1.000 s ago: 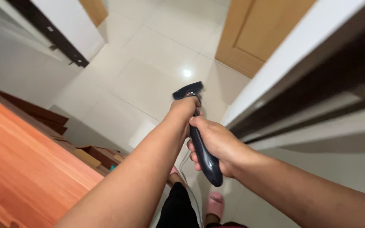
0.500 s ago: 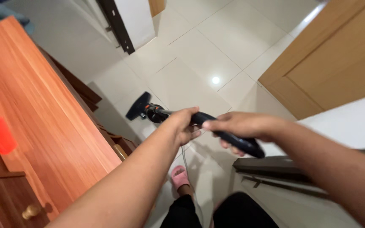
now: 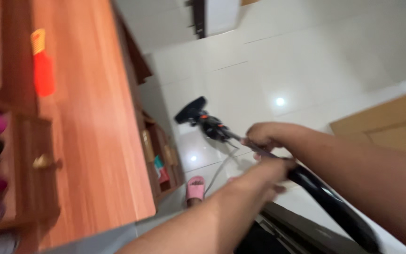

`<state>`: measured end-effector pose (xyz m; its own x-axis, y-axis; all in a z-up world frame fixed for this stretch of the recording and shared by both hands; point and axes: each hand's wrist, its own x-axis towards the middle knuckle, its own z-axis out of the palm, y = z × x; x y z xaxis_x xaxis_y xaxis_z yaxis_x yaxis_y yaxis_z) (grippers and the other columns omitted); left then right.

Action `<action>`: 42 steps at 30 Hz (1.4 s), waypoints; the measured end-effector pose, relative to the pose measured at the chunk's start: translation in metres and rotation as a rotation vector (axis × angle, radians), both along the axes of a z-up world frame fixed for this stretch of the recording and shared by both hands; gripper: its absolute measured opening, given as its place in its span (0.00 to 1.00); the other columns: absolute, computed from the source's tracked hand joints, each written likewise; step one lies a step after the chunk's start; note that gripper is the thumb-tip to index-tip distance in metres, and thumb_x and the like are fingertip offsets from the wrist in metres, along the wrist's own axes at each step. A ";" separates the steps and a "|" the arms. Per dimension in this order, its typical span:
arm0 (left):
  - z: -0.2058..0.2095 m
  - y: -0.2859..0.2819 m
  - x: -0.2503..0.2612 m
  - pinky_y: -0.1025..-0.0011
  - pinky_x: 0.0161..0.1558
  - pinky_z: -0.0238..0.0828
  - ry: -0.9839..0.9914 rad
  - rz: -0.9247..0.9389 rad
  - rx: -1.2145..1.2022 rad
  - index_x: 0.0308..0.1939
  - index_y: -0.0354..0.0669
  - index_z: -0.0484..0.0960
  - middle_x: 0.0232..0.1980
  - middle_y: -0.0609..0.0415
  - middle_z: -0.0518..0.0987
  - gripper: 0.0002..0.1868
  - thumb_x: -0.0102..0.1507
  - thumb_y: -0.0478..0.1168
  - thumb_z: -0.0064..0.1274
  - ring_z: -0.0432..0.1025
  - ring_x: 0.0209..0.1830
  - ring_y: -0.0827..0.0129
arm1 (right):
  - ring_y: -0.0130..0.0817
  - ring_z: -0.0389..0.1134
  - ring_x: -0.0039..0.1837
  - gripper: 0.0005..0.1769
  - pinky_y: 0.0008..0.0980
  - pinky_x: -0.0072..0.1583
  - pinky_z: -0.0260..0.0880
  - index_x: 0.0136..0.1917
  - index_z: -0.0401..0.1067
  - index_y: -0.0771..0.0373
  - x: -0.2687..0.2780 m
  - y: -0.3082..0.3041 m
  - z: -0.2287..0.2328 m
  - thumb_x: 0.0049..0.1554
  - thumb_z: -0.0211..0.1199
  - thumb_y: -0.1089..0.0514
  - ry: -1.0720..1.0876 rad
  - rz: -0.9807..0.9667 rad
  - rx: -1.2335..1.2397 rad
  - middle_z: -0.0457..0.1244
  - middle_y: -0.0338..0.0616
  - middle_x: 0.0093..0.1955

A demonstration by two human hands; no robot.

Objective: The person disassembles a white electric fan by removing the front grille and then the fan blades. After placing the parts aside, the person uses a handheld vacuum cleaner to clean the floor around the bed and along the walls.

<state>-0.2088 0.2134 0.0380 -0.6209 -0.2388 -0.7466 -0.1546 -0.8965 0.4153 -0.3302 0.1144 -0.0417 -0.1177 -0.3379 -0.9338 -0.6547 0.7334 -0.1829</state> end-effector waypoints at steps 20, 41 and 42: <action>-0.070 -0.071 0.035 0.59 0.67 0.63 -0.316 -0.095 -0.352 0.69 0.44 0.73 0.68 0.46 0.75 0.29 0.63 0.41 0.54 0.67 0.70 0.56 | 0.42 0.73 0.59 0.17 0.44 0.58 0.74 0.61 0.78 0.52 -0.107 0.035 0.065 0.61 0.56 0.58 0.626 0.792 -0.027 0.71 0.45 0.58; -0.150 -0.129 0.033 0.59 0.40 0.69 -0.415 -0.146 -0.310 0.52 0.40 0.81 0.45 0.55 0.78 0.19 0.61 0.46 0.54 0.72 0.42 0.64 | 0.43 0.72 0.61 0.21 0.46 0.61 0.73 0.59 0.80 0.49 -0.111 0.001 0.113 0.59 0.63 0.38 0.604 0.514 -0.178 0.72 0.43 0.57; -0.157 -0.136 0.019 0.59 0.42 0.69 -0.394 -0.073 -0.215 0.52 0.43 0.81 0.46 0.56 0.79 0.18 0.62 0.47 0.54 0.72 0.43 0.63 | 0.43 0.72 0.61 0.21 0.46 0.61 0.73 0.59 0.80 0.49 -0.111 0.000 0.129 0.58 0.63 0.39 0.601 0.489 -0.190 0.72 0.42 0.57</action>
